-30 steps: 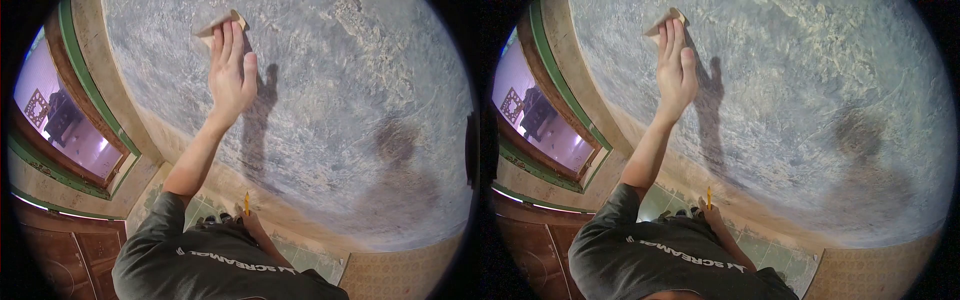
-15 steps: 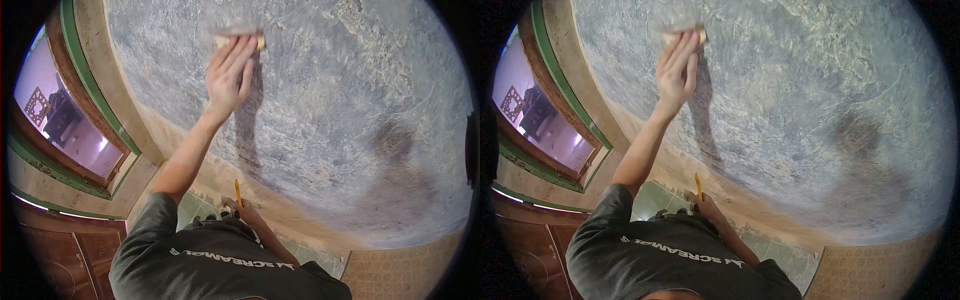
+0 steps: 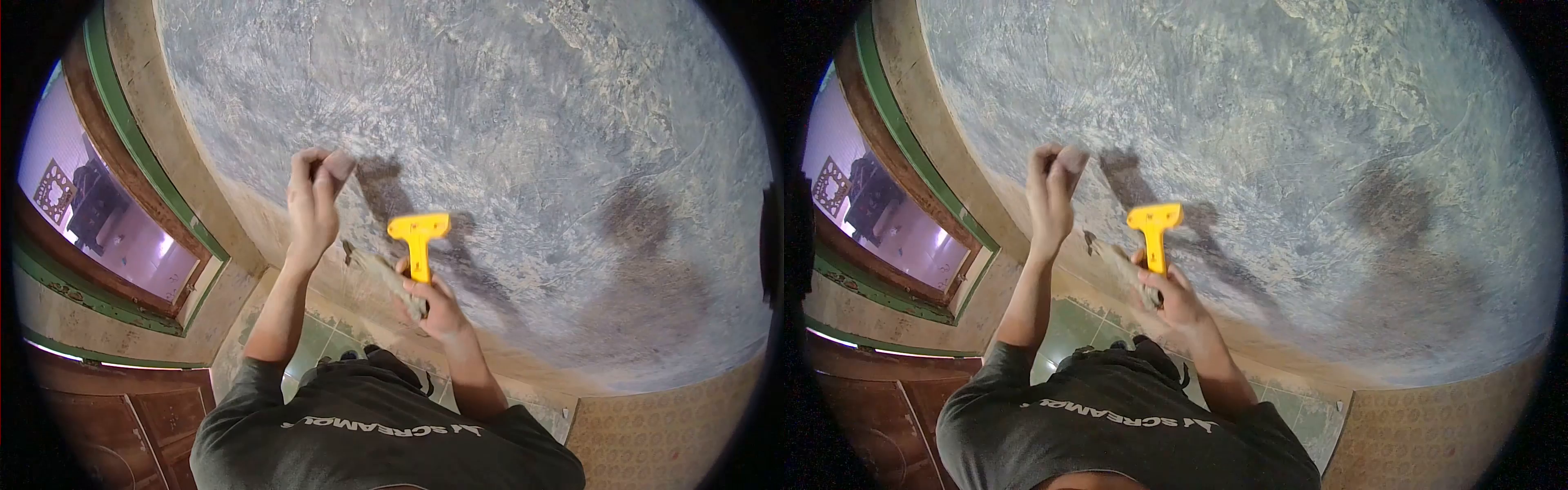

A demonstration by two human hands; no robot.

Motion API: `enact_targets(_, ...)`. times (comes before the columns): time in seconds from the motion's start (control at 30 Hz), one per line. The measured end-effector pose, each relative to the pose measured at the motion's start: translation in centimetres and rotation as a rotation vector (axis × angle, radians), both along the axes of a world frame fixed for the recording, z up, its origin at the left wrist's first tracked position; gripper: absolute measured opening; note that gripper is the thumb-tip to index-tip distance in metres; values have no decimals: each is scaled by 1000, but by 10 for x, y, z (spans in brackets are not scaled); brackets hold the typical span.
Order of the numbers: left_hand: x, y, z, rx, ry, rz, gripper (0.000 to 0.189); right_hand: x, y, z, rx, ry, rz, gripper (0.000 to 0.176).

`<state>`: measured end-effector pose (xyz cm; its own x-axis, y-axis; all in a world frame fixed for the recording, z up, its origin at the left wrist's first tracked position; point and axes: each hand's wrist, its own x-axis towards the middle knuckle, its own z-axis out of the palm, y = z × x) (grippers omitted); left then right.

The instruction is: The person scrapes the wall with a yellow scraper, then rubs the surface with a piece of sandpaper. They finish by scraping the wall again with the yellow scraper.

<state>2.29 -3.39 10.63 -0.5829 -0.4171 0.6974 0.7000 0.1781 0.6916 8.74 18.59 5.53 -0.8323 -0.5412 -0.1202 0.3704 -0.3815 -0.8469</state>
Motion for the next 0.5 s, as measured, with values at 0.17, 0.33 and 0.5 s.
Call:
enact_targets(0.17,32,-4,3,-554,-39,-15,36,-42,-22,38,-161,8,154,24)
enact_targets(0.33,33,18,-5,-656,-64,-33,54,-46,-41,64,-10,-124,-93,16)
enact_targets(0.5,26,17,5,-660,-166,21,62,-63,-47,65,-34,-110,-24,16)
